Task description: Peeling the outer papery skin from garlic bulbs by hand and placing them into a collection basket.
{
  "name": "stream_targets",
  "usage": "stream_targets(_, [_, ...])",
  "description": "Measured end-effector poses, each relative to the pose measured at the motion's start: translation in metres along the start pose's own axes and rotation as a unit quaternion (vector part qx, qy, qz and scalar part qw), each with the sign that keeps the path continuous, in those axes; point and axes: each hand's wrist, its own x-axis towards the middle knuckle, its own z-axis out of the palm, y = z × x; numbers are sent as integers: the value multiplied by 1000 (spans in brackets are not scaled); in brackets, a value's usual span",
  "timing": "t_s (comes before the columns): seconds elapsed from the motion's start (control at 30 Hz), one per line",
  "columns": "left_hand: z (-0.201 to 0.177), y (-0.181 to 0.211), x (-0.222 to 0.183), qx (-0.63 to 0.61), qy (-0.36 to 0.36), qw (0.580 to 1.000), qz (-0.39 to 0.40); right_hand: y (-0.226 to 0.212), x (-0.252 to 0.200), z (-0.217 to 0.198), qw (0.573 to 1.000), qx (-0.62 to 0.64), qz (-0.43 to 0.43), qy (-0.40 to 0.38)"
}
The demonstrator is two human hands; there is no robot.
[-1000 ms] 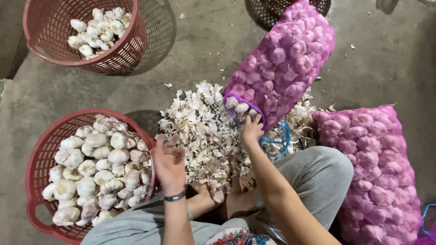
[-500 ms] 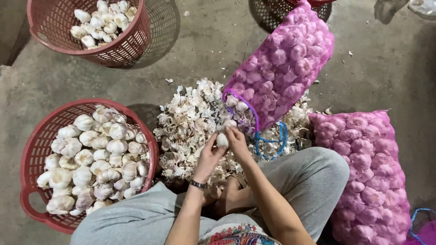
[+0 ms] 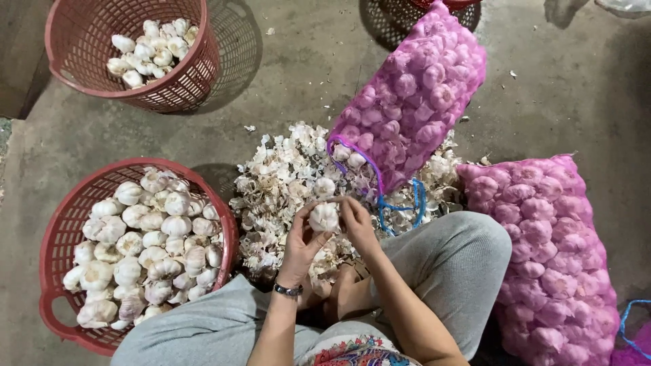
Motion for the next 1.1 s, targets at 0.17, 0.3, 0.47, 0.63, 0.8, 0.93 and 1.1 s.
stream_targets(0.17, [-9,-6,3,34,-13,999,-3,-13,-11,11,988,-114,-91,-49])
stream_targets(0.3, [-13,-13,0,131,-51,990,-3,-3,-14,8,972,-186,-123,-73])
stream_targets(0.47, [-15,-6,-1,131,-64,989,-10,-36,-18,19,991,-92,-91,-42])
stream_targets(0.63, [-33,-64,4,-20,-50,998,-32,-45,-13,23,993,-105,-51,-30])
stream_targets(0.8, [-25,-37,10,-203,59,975,-67,10,-2,-1,995,-93,31,33])
stream_targets(0.93, [-27,-46,8,-178,175,965,-81,5,-10,22,987,-155,16,-36])
stream_targets(1.1, [-16,-37,4,-180,155,966,-97,-2,-12,34,978,-177,-91,-55])
